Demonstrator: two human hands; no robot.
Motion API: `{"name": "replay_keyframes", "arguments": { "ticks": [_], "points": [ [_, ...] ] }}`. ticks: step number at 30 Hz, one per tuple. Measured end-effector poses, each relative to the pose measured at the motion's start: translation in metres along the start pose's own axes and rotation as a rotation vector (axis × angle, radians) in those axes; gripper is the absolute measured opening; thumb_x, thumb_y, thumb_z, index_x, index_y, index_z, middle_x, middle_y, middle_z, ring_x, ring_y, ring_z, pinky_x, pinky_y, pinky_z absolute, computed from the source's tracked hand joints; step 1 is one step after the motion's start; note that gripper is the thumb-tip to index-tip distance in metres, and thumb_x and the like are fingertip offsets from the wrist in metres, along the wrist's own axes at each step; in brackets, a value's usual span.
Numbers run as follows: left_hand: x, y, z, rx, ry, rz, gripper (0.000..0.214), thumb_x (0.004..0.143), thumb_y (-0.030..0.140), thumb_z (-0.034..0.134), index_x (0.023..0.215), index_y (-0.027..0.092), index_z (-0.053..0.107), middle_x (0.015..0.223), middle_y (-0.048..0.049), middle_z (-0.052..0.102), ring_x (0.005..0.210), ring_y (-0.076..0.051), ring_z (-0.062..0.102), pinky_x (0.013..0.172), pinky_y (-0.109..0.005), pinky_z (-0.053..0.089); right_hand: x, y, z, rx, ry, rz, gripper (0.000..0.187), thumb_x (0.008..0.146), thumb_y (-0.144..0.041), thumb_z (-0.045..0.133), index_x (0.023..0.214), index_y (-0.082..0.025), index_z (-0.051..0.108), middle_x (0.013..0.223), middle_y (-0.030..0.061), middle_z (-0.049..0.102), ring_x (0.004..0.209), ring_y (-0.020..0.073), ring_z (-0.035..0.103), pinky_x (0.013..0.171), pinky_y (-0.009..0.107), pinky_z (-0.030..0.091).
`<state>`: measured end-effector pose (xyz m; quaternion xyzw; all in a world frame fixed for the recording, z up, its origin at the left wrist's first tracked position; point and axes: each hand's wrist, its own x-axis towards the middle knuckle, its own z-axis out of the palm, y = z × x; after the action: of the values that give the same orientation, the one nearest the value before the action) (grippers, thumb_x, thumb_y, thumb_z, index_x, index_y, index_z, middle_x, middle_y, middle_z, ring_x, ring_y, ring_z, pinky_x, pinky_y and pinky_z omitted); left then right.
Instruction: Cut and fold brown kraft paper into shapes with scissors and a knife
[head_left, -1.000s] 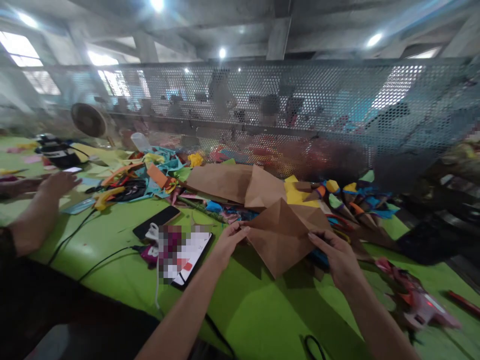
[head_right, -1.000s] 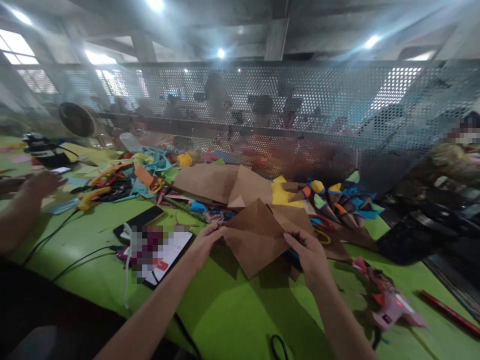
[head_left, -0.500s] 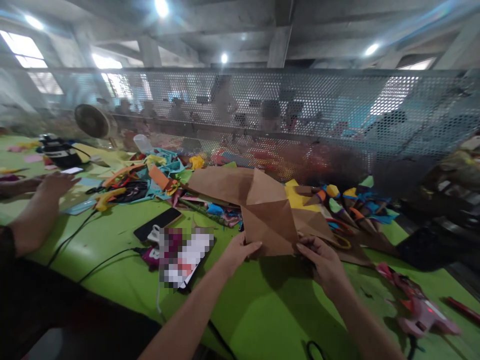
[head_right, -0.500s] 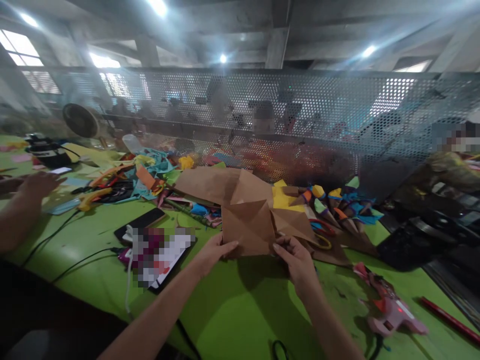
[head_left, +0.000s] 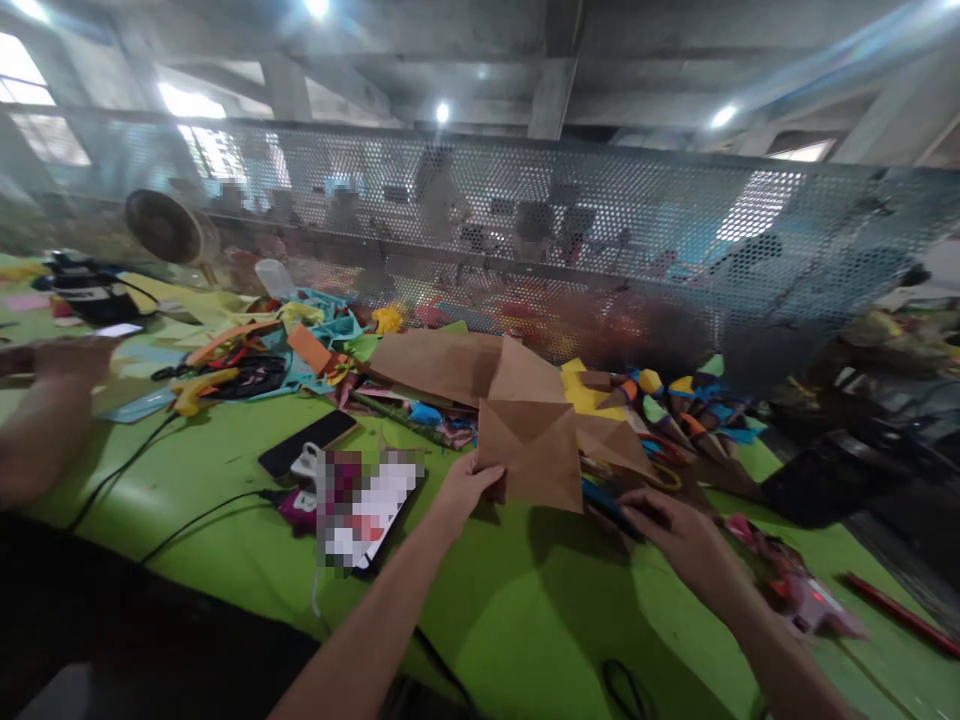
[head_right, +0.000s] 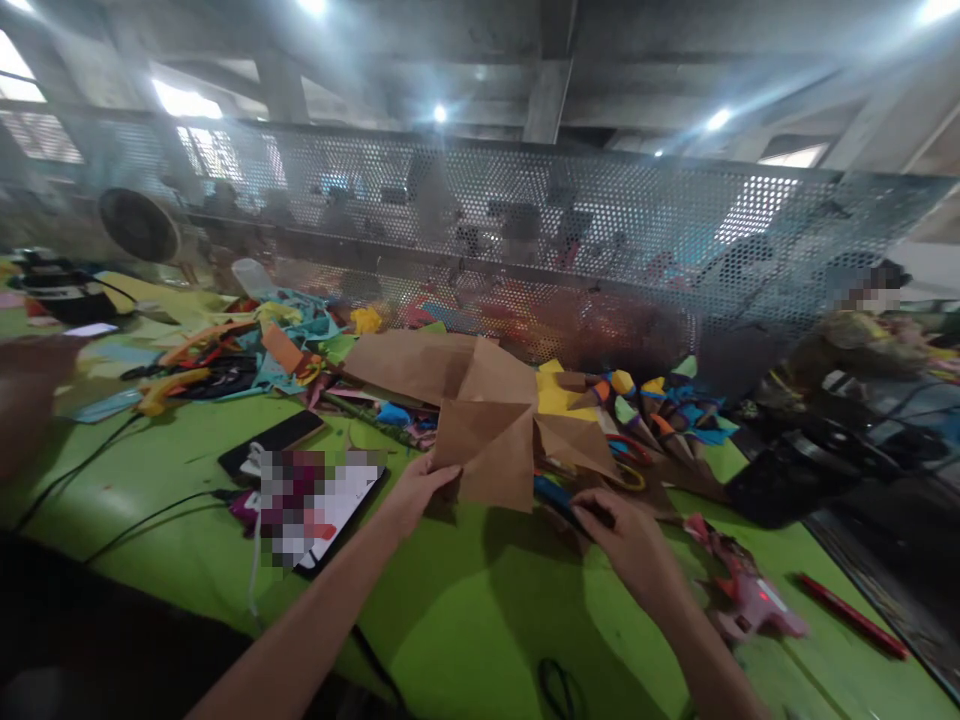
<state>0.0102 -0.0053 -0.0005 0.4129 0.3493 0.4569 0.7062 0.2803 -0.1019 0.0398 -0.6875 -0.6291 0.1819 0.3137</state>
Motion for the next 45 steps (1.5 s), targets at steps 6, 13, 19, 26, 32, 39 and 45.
{"name": "replay_keyframes", "arguments": {
  "ticks": [6, 13, 19, 26, 32, 39, 45],
  "points": [
    [-0.002, -0.003, -0.002, 0.023, -0.111, -0.001, 0.036, 0.063, 0.031, 0.079, 0.095, 0.017, 0.07, 0.095, -0.0072, 0.074, 0.082, -0.02, 0.067, 0.073, -0.029, 0.05, 0.004, -0.036, 0.007, 0.514, 0.022, 0.066, 0.042, 0.076, -0.055, 0.067, 0.105, -0.024, 0.072, 0.114, 0.0064, 0.072, 0.107, 0.0281, 0.064, 0.091, 0.036, 0.049],
    [-0.007, -0.002, 0.0, 0.058, -0.188, 0.014, 0.027, 0.063, 0.026, 0.075, 0.087, 0.017, 0.069, 0.087, -0.0047, 0.072, 0.084, -0.019, 0.064, 0.08, -0.029, 0.045, 0.016, -0.063, 0.036, 0.912, -0.065, 0.18, 0.03, 0.07, -0.046, 0.077, 0.088, -0.024, 0.069, 0.089, 0.0025, 0.076, 0.076, 0.0224, 0.071, 0.064, 0.03, 0.055],
    [-0.009, 0.0, 0.001, 0.072, -0.229, -0.029, 0.028, 0.064, 0.028, 0.074, 0.09, 0.018, 0.069, 0.063, 0.0026, 0.059, 0.054, -0.01, 0.046, 0.055, -0.023, 0.035, 0.023, -0.061, 0.038, 0.906, 0.044, 0.247, 0.026, 0.063, -0.04, 0.077, 0.083, -0.026, 0.069, 0.078, 0.0017, 0.077, 0.073, 0.0247, 0.072, 0.061, 0.032, 0.055],
    [-0.012, 0.003, 0.004, -0.012, -0.249, -0.09, 0.039, 0.06, 0.028, 0.08, 0.096, 0.018, 0.072, 0.073, -0.0008, 0.069, 0.063, -0.013, 0.057, 0.063, -0.025, 0.042, 0.022, -0.061, 0.036, 0.956, 0.034, 0.24, 0.03, 0.061, -0.037, 0.078, 0.088, -0.025, 0.07, 0.084, 0.0029, 0.078, 0.074, 0.0244, 0.072, 0.062, 0.032, 0.055],
    [-0.006, 0.0, -0.001, 0.016, -0.15, -0.089, 0.039, 0.059, 0.04, 0.083, 0.088, 0.015, 0.074, 0.084, -0.0066, 0.074, 0.077, -0.019, 0.065, 0.072, -0.028, 0.047, 0.02, -0.05, 0.028, 0.879, 0.058, 0.226, 0.033, 0.07, -0.054, 0.072, 0.086, -0.025, 0.071, 0.084, 0.0025, 0.076, 0.073, 0.0221, 0.07, 0.065, 0.032, 0.054],
    [0.006, 0.002, -0.011, 0.012, 0.214, 0.047, 0.034, 0.057, 0.043, 0.08, 0.073, 0.016, 0.069, 0.059, 0.002, 0.061, 0.046, -0.009, 0.047, 0.046, -0.023, 0.034, 0.004, 0.011, -0.007, -0.077, -0.005, 0.019, 0.026, 0.079, -0.047, 0.06, 0.072, -0.024, 0.071, 0.069, 0.002, 0.071, 0.065, 0.0233, 0.062, 0.062, 0.033, 0.046],
    [0.003, 0.003, -0.008, 0.047, 0.199, 0.061, 0.036, 0.057, 0.046, 0.079, 0.069, 0.015, 0.067, 0.056, 0.002, 0.058, 0.045, -0.009, 0.047, 0.046, -0.023, 0.032, -0.001, 0.032, -0.002, -0.344, -0.02, -0.162, 0.028, 0.079, -0.034, 0.057, 0.101, -0.021, 0.07, 0.106, 0.0104, 0.07, 0.102, 0.0315, 0.063, 0.091, 0.044, 0.044]
  ]
}}
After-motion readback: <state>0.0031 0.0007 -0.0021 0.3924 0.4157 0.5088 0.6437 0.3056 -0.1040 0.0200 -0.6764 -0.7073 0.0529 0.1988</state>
